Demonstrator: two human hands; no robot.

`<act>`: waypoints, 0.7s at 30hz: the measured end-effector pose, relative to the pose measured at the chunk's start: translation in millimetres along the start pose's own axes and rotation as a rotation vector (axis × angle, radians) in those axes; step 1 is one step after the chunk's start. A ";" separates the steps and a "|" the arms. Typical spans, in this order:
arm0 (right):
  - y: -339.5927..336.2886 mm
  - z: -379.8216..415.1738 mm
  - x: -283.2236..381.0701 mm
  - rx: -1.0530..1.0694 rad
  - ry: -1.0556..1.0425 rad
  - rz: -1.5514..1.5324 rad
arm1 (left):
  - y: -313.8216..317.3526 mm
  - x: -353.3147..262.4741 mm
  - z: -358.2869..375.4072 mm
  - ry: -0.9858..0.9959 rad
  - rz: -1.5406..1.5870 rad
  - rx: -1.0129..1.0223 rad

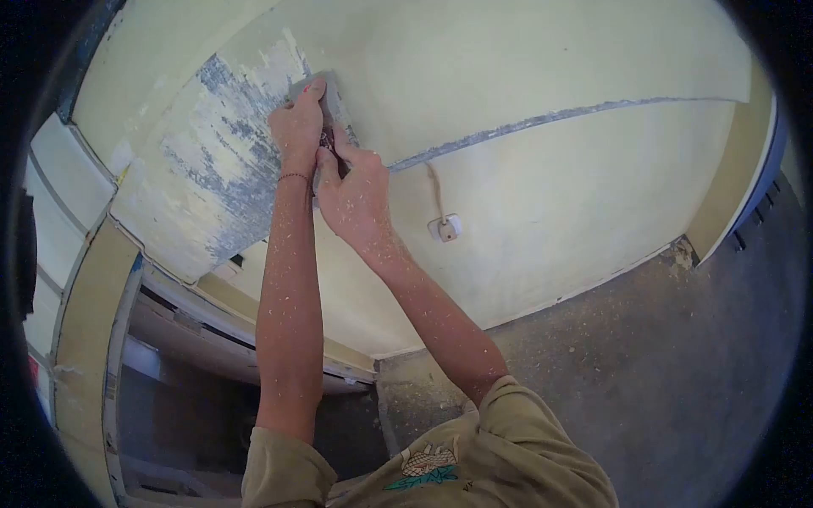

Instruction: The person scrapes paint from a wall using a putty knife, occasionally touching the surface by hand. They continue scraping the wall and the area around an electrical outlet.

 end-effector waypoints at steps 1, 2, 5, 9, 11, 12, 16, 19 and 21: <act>-4.3 0.7 4.4 0.004 0.012 0.011 | 4.3 6.5 -1.5 -0.025 0.029 0.009; -7.6 4.0 -2.7 0.036 0.069 0.052 | 8.3 14.2 -1.4 -0.011 0.037 0.024; -18.6 25.2 -19.7 0.047 0.067 0.108 | 16.0 49.5 9.2 0.012 0.028 0.032; -26.9 60.2 -46.5 0.047 0.118 0.138 | 19.7 99.0 32.9 -0.137 0.149 0.082; -30.3 67.4 -48.0 0.041 0.099 0.134 | 26.1 119.0 33.2 -0.217 0.148 0.118; -31.9 68.2 -48.7 0.037 0.085 0.125 | 28.4 122.6 33.0 -0.216 0.157 0.117; -28.4 63.0 -58.2 0.067 0.153 0.125 | 31.1 118.0 35.8 -0.202 0.275 0.107; -22.4 54.4 -51.4 0.075 0.111 0.102 | 18.1 81.1 30.6 -0.120 0.228 0.071; -16.1 26.5 -39.5 0.104 0.143 0.032 | 18.1 58.0 16.8 -0.067 0.217 0.054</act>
Point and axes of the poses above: each hand's wrist, its own z-axis away from the middle knuckle, its own y-axis out of the palm, x = y × z, the point moved 6 cm from there along -z, towards the middle knuckle, and after that the axes turned 11 degrees about -y, right-handed, at the moved point
